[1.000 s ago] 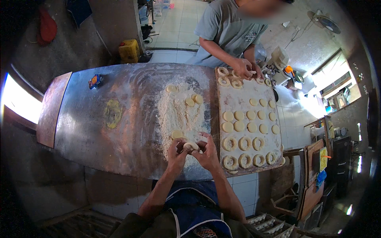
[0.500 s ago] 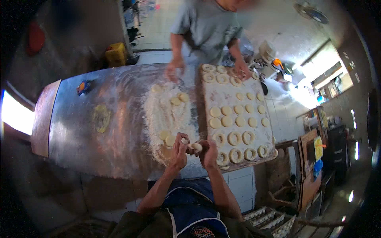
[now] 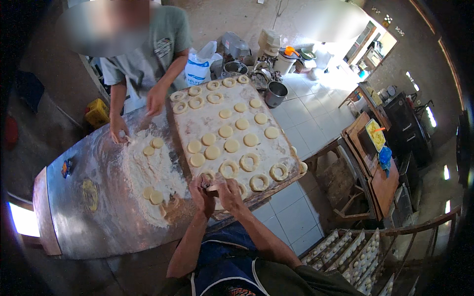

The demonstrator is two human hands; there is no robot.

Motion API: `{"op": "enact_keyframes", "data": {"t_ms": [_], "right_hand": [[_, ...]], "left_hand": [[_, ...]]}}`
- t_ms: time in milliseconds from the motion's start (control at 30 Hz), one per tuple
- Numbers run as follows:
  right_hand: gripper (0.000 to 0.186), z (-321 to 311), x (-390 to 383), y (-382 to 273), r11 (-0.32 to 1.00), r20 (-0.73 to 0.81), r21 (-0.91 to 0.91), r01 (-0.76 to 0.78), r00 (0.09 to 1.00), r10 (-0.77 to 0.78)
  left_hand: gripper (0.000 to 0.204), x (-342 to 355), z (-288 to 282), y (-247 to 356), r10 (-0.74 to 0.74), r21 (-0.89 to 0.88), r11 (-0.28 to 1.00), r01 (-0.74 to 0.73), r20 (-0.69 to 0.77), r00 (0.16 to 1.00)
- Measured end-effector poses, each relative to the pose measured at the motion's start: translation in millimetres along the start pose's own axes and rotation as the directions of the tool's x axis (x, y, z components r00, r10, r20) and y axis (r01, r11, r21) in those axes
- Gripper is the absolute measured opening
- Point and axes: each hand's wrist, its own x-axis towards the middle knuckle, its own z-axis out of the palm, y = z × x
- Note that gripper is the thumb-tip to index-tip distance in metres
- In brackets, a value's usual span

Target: The person shapes small dough pieces into rings by hand and places them on a wooden board. Another person works alongside at the same table. The shaped dough rings are arranged in rows on the board.

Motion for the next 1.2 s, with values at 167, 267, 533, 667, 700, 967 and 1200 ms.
{"op": "enact_keyframes", "data": {"t_ms": [167,267,533,667,700,967,1200], "right_hand": [[0.047,-68.3,4.5,30.3,0.936,0.124,-0.291,0.198,0.978,-0.169],[0.054,-96.7,7.1,44.6,0.978,0.125,-0.207,0.02,0.992,0.006],[0.062,-177.2,7.0,31.9,0.942,0.033,-0.301,0.148,0.989,-0.145],[0.048,-205.7,0.1,57.1,0.996,-0.183,0.068,-0.057,0.981,0.069],[0.043,-215.0,4.8,71.0,0.987,-0.211,0.157,-0.043,0.974,0.076],[0.046,-295.5,28.6,27.6,0.909,-0.349,-0.297,-0.292,0.919,0.181],[0.043,-335.0,4.4,63.3,0.788,-0.465,-0.506,-0.35,0.881,0.093]], "left_hand": [[0.042,-1.9,56.0,-14.9,0.152,0.716,0.654,-0.243,0.19,0.97],[0.039,-1.8,79.5,-51.6,0.019,0.273,0.962,0.017,-0.129,0.991],[0.037,13.3,117.1,-104.1,-0.022,0.712,0.659,-0.241,0.338,0.941],[0.034,18.8,156.4,-135.6,0.107,0.624,0.619,-0.477,0.534,0.838],[0.035,21.9,161.6,-145.3,0.223,0.591,0.561,-0.579,0.566,0.794],[0.032,61.6,240.9,-162.4,-0.397,0.95,0.313,0.004,0.127,0.909],[0.03,56.8,237.2,-147.0,-0.24,0.85,-0.01,-0.526,0.509,0.827]]}}
